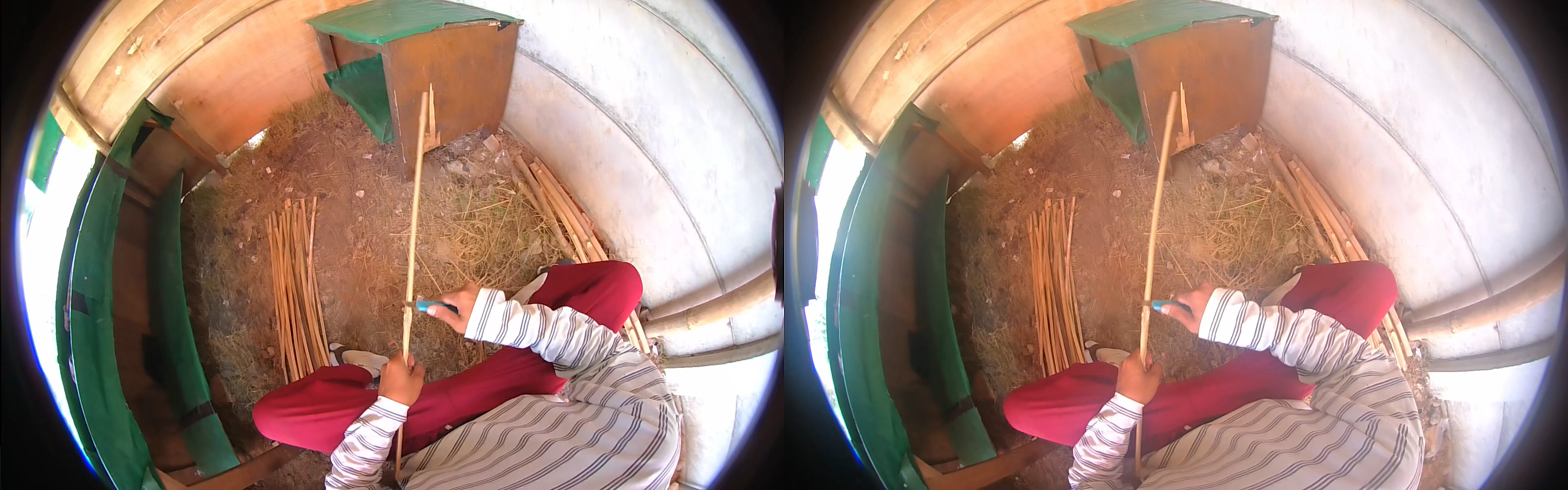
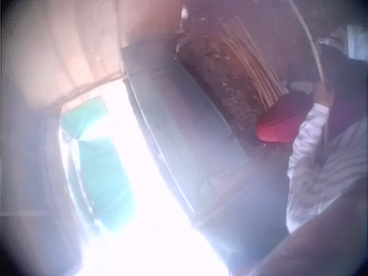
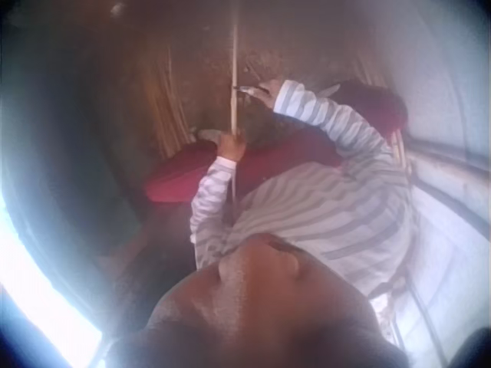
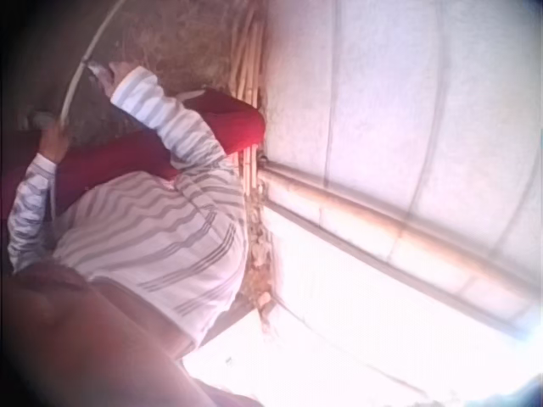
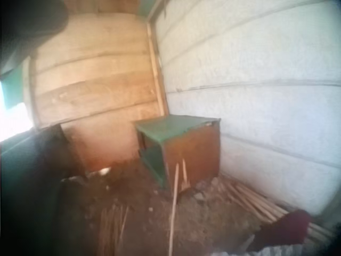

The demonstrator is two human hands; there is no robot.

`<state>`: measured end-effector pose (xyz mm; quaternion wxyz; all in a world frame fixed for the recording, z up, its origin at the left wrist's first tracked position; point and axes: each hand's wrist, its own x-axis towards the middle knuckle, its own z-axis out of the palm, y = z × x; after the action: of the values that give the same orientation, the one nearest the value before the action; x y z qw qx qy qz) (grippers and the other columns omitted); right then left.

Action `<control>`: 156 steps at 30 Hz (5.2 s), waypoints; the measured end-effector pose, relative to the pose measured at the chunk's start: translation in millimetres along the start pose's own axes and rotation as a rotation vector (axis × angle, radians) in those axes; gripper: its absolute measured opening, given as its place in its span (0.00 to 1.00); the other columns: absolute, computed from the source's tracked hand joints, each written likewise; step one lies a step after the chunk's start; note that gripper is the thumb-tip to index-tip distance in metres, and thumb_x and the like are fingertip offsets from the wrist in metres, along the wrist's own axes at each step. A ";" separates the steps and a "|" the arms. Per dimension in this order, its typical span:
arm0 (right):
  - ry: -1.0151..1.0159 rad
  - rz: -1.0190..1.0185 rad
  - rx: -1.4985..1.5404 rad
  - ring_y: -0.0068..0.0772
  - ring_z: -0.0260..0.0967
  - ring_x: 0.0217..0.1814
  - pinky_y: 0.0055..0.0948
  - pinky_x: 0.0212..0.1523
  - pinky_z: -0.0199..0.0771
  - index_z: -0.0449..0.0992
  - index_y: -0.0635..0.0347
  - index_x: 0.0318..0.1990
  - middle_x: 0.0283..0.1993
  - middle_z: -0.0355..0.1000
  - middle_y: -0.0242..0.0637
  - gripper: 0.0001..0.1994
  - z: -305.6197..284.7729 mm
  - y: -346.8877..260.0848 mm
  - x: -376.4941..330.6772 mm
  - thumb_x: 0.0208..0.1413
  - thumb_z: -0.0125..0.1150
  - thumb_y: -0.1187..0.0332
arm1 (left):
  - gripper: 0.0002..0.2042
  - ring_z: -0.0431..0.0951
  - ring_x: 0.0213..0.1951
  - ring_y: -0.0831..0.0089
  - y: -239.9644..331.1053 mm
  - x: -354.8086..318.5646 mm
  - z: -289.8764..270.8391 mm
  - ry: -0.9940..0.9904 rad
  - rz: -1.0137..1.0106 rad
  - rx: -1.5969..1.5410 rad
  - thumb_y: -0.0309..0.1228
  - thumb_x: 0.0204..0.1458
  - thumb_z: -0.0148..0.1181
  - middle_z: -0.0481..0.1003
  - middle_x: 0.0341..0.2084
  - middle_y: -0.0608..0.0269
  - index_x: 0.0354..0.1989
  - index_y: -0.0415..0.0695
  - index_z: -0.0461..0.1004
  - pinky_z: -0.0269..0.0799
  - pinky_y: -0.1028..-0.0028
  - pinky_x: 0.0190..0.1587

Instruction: The person sits on the floor and uses a knife to sharpen a long wooden stick. They hold the stick with one hand and scrape the blade along its length to create a pointed tip. The person periodically inspects the stick and continues sharpening until the desired point is achieved.

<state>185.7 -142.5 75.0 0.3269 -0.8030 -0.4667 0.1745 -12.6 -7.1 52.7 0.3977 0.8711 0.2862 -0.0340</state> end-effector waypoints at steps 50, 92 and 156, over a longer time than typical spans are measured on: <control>-0.322 0.334 1.104 0.28 0.71 0.41 0.32 0.44 0.77 0.57 0.62 0.66 0.51 0.71 0.47 0.26 49.1 84.4 -5.6 0.64 0.54 0.64 | 0.09 0.70 0.18 0.67 -63.7 25.7 49.7 -0.285 -0.028 -0.289 0.28 0.42 0.61 0.66 0.13 0.56 0.24 0.40 0.66 0.67 0.66 0.24; 0.003 0.041 -0.144 0.43 0.75 0.27 0.39 0.29 0.77 0.75 0.59 0.53 0.31 0.76 0.45 0.20 26.5 30.7 -11.1 0.64 0.53 0.53 | 0.08 0.71 0.22 0.58 -57.8 26.6 54.8 -0.223 -0.040 -0.328 0.27 0.43 0.59 0.68 0.17 0.52 0.23 0.39 0.66 0.66 0.62 0.27; 0.488 0.766 -0.226 0.43 0.76 0.32 0.43 0.39 0.77 0.83 0.51 0.44 0.28 0.77 0.47 0.25 -113.7 201.4 75.0 0.56 0.57 0.40 | 0.05 0.77 0.26 0.46 -14.8 -58.4 -13.2 -0.263 0.150 -0.036 0.27 0.46 0.59 0.73 0.19 0.46 0.27 0.40 0.69 0.72 0.58 0.30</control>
<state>418.0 -189.5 20.8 0.2499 -0.9656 -0.0622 0.0366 -71.2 -17.5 68.5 0.4487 0.8708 0.1662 -0.1131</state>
